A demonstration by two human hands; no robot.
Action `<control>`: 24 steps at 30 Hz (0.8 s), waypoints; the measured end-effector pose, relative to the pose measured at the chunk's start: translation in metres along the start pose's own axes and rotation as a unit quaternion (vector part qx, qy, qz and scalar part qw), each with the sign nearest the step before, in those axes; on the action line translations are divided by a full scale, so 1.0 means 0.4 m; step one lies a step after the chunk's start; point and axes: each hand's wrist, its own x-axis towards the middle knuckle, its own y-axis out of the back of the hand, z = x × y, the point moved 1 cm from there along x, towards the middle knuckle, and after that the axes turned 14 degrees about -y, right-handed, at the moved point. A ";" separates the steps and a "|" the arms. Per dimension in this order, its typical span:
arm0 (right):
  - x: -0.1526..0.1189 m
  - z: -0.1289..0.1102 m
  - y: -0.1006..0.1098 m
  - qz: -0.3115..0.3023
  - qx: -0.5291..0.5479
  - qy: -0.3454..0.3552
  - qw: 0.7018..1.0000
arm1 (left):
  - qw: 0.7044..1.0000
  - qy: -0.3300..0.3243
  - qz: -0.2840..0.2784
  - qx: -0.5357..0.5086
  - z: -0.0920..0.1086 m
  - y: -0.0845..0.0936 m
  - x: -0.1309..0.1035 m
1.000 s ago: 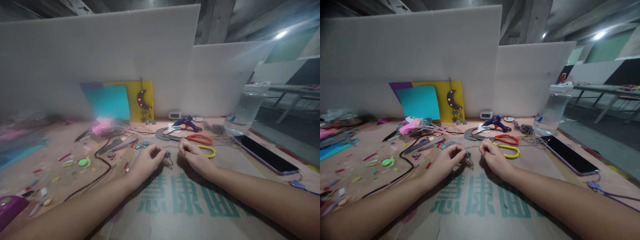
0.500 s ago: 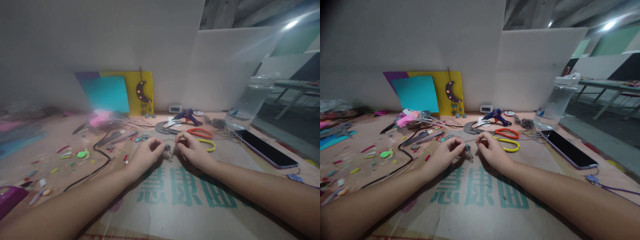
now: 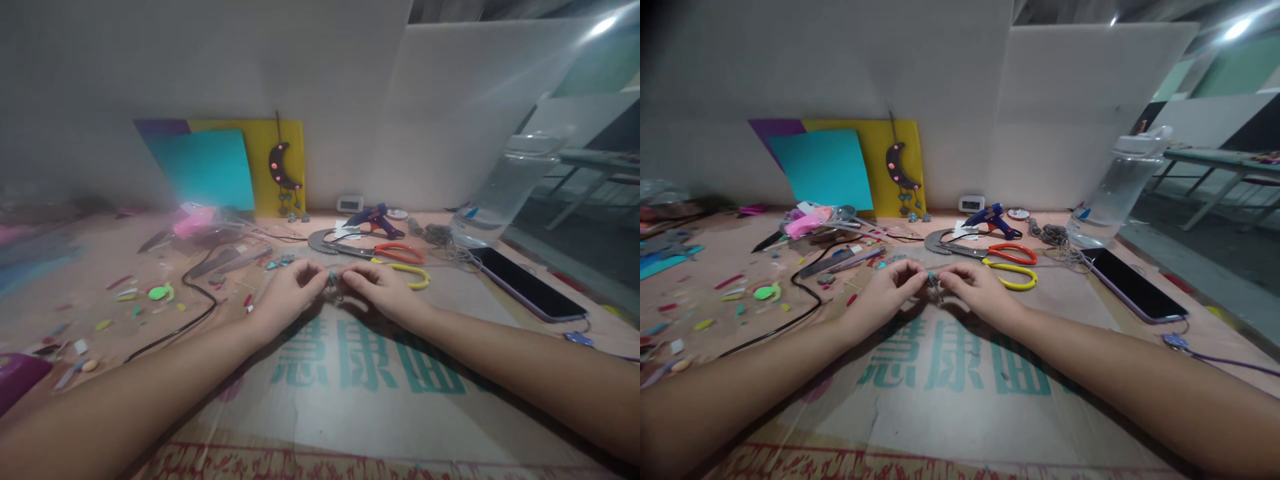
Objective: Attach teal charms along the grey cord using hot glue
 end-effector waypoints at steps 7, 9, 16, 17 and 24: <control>-0.008 -0.009 -0.005 0.015 -0.031 -0.010 0.999 | 0.999 -0.038 -0.015 -0.010 -0.012 0.002 -0.001; -0.009 -0.011 -0.004 0.026 -0.030 -0.003 0.999 | 0.999 -0.042 -0.024 -0.025 -0.012 0.001 -0.002; -0.012 -0.010 -0.006 0.035 -0.053 0.022 0.998 | 0.999 -0.029 -0.025 -0.009 0.010 0.000 -0.003; -0.013 -0.008 -0.007 0.031 -0.050 0.021 0.998 | 0.999 -0.031 -0.023 -0.008 0.011 0.000 -0.002; 0.005 -0.047 0.063 0.094 -0.113 0.045 0.988 | 1.000 0.002 -0.017 -0.021 0.003 0.001 -0.001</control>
